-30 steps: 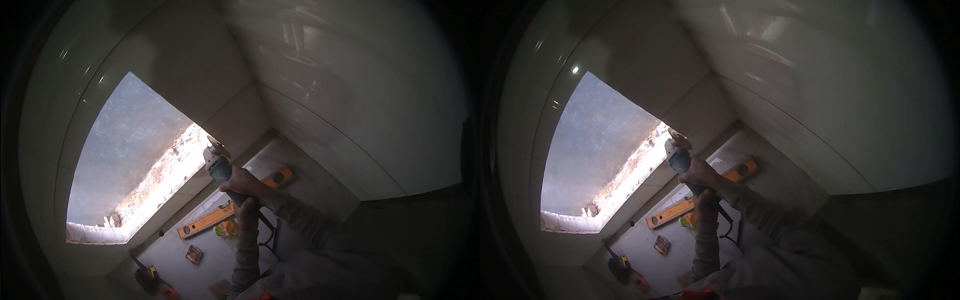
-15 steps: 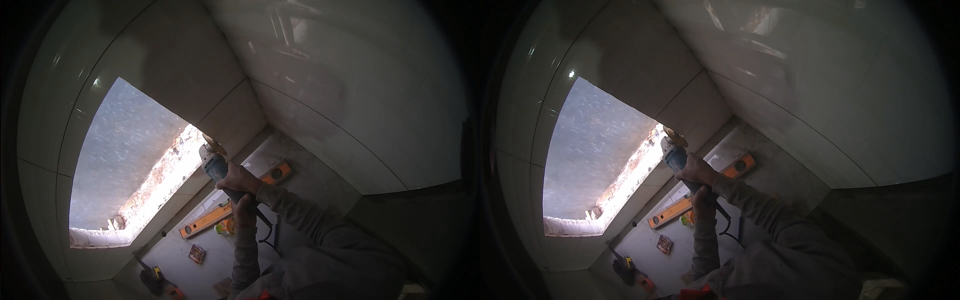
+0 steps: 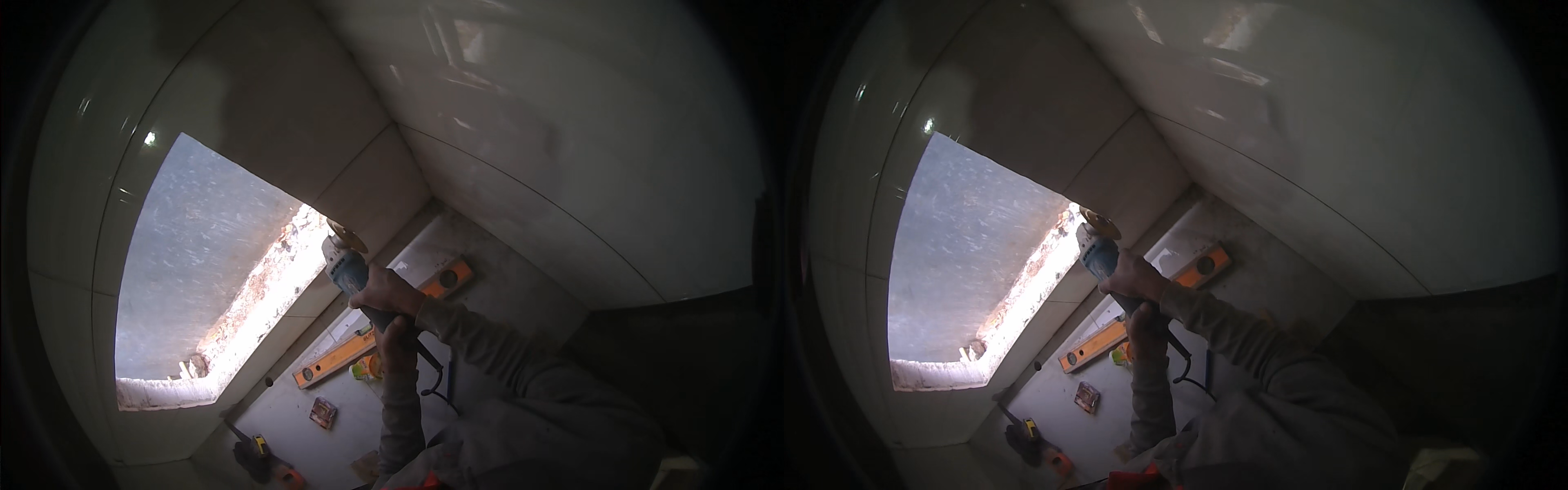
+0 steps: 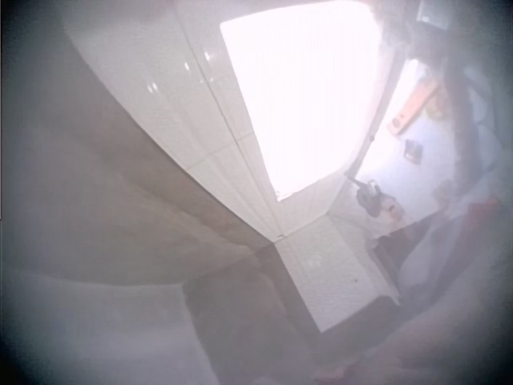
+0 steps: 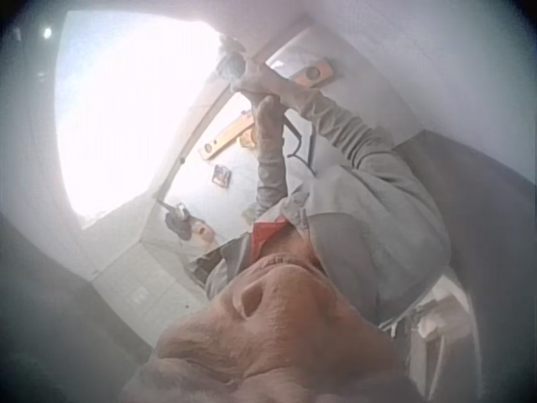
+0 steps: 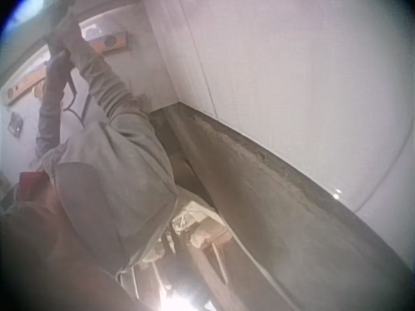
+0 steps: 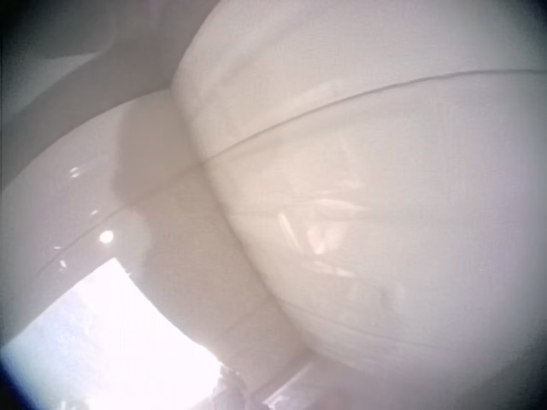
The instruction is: The person uses an angle grinder to cut and smooth the edges of white wall tiles around a rectangular window opening. The person holds the grinder with both hands and moves it along the tile edges, generating sparks and dust.
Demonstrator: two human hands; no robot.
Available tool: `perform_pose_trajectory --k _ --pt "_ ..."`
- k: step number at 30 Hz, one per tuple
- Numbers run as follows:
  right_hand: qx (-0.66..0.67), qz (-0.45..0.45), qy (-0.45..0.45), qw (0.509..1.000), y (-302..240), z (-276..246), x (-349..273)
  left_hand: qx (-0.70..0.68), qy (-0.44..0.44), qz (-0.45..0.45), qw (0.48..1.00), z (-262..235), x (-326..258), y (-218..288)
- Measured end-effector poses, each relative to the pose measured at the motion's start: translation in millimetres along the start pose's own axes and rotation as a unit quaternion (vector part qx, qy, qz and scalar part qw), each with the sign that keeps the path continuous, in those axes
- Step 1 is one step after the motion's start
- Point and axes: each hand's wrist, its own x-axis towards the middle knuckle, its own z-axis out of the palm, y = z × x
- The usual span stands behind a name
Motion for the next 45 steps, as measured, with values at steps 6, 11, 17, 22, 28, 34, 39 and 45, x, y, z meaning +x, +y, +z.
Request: perform_pose_trajectory --k 6,11,17,22,28,34,39,45 --pt "0.014 0.004 -0.034 0.999 -5 -4 -2 0.015 -0.007 0.013 1.000 -2 1 2" --pt "0.015 0.017 -0.027 0.999 0 -2 3 0.015 -0.010 0.001 1.000 4 -1 5" --pt "0.009 0.021 -0.036 0.999 1 -1 7 0.024 0.001 -0.001 1.000 10 -3 8" --pt "0.015 0.021 -0.035 0.999 -1 -1 5 0.021 -0.005 -0.001 1.000 7 -4 8" --pt "0.015 0.020 -0.036 0.999 -2 -2 4 0.011 0.011 -0.004 1.000 12 -6 10" --pt "0.011 0.039 -0.040 0.998 -6 -2 3 0.007 0.017 -0.007 1.000 13 -5 12" --pt "0.006 0.043 -0.050 0.998 -5 1 8 0.003 0.025 -0.013 1.000 5 -3 11" --pt "-0.013 0.043 -0.036 0.998 -2 5 13 -0.021 0.006 -0.020 1.000 1 0 9"
